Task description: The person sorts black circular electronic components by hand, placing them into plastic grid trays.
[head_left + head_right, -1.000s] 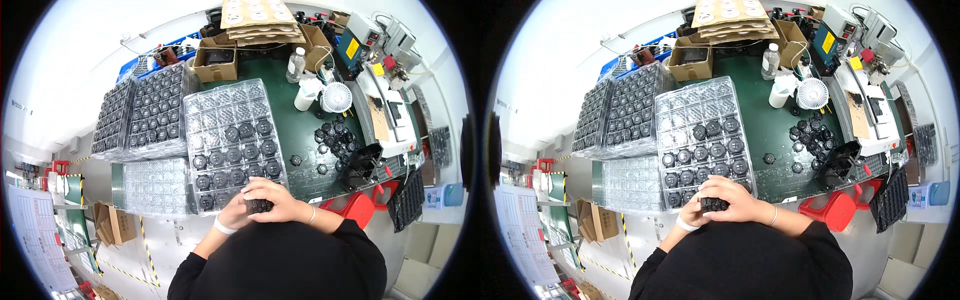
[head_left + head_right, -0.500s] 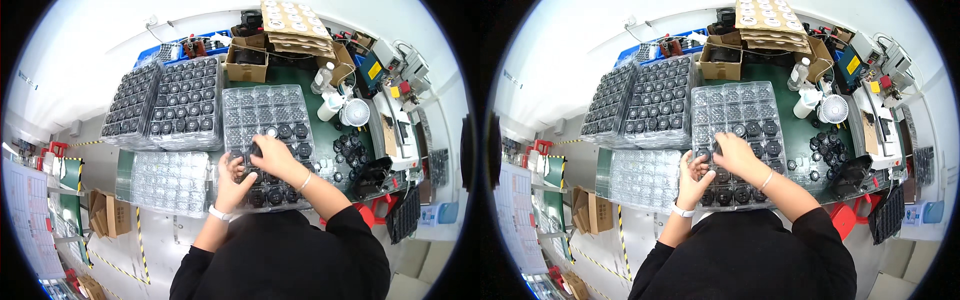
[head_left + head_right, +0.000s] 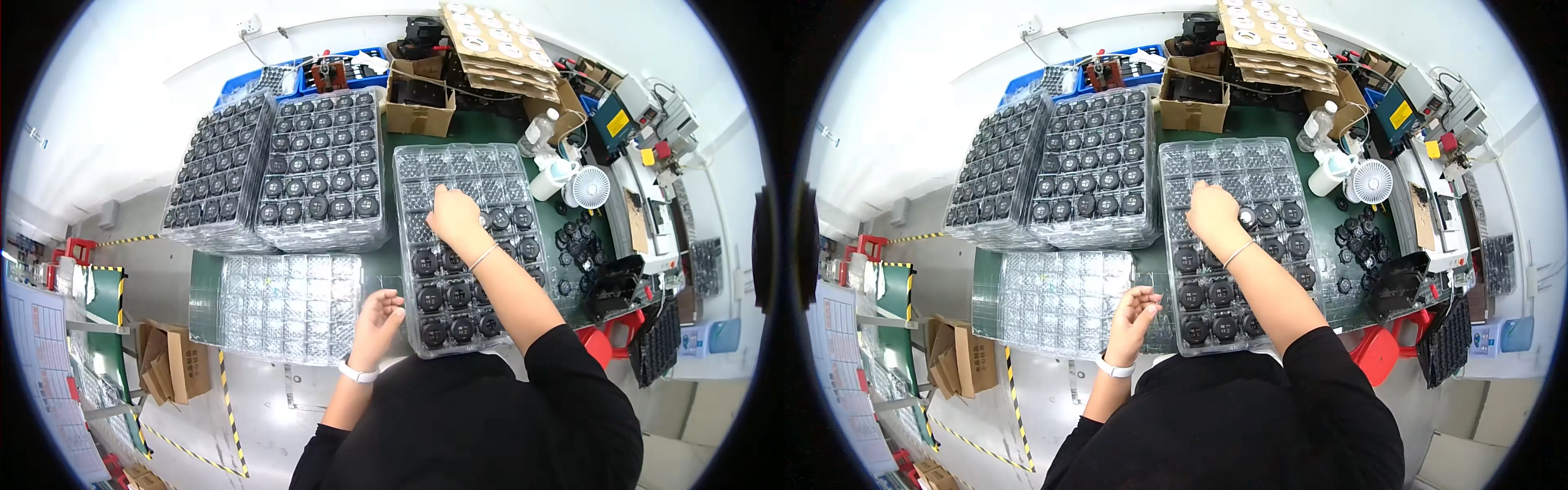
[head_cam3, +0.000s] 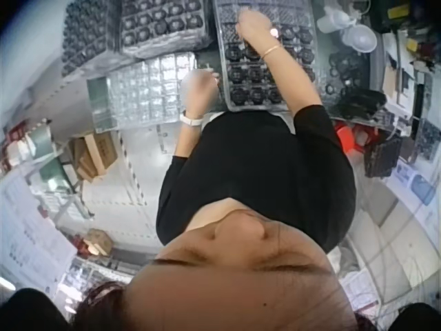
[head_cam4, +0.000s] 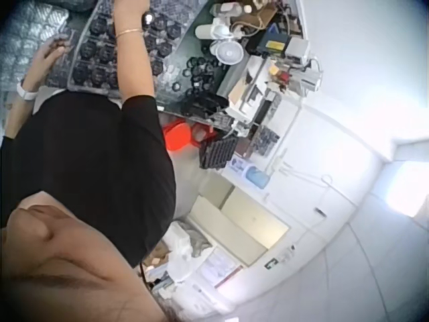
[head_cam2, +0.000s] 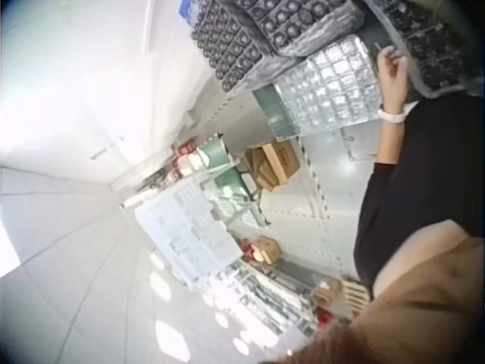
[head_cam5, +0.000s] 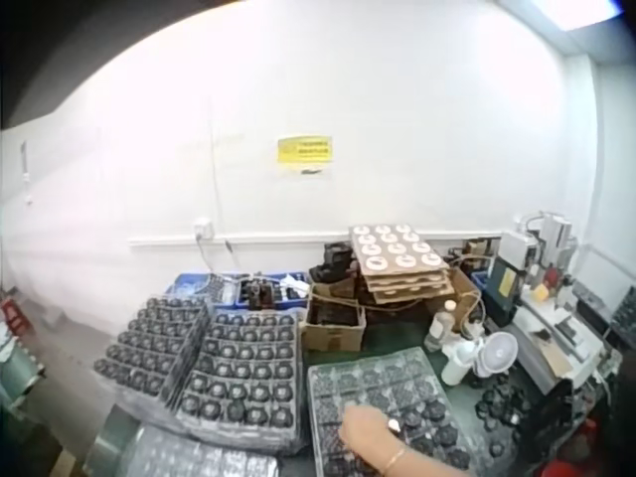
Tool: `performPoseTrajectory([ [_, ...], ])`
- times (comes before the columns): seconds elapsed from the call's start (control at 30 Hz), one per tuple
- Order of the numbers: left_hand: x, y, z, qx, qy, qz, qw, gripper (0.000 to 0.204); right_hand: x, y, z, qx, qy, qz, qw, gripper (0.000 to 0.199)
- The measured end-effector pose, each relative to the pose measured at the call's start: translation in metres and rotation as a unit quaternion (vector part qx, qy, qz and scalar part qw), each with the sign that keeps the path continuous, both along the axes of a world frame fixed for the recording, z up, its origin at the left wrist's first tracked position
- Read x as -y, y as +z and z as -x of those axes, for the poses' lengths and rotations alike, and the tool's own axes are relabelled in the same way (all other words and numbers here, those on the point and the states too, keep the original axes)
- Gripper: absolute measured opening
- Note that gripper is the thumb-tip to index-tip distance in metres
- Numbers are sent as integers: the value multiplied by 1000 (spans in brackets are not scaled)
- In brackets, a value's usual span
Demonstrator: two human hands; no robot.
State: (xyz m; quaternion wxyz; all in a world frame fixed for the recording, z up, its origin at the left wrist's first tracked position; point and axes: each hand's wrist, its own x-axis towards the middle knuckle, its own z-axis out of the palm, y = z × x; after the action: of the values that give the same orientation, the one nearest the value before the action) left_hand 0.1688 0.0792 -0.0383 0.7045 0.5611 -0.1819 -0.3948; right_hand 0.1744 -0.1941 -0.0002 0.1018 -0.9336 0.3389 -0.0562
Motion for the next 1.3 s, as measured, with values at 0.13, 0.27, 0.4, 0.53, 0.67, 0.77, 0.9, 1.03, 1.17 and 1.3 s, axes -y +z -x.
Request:
performPoseTrajectory([
  [0.13,-8,-6,-11,-9,-6,-8,1000,35,9,3,5,-59,18,-3,998,39],
  [0.27,-7,-9,-20,-23,-6,-17,1000,33,-17,2,-12,-12,33,-17,999,46],
  [0.4,-9,-11,-26,-25,-5,11,1000,34,-24,-2,-27,-52,32,-56,997,44],
  [0.53,-19,-17,-33,-10,4,-26,1000,29,-10,11,-54,-31,12,-53,998,40],
  [0.67,-19,-15,-35,-20,6,-31,999,27,6,4,-74,-45,15,-46,998,43],
  [0.77,-20,-16,-37,-6,13,-45,999,26,15,2,-81,-36,10,-48,998,49],
  [0.9,-15,-16,-38,-14,12,-60,998,26,40,-4,-71,-18,-19,-26,999,51],
  [1.03,-4,-15,-36,-2,-2,-70,998,25,53,-6,-56,-39,-20,5,999,56],
  [1.17,9,-11,-32,-1,-14,-74,997,27,73,-1,-32,-30,-59,-13,998,67],
  [1.3,26,-11,-26,62,0,-89,994,27,90,10,3,32,-44,-3,999,65],
])
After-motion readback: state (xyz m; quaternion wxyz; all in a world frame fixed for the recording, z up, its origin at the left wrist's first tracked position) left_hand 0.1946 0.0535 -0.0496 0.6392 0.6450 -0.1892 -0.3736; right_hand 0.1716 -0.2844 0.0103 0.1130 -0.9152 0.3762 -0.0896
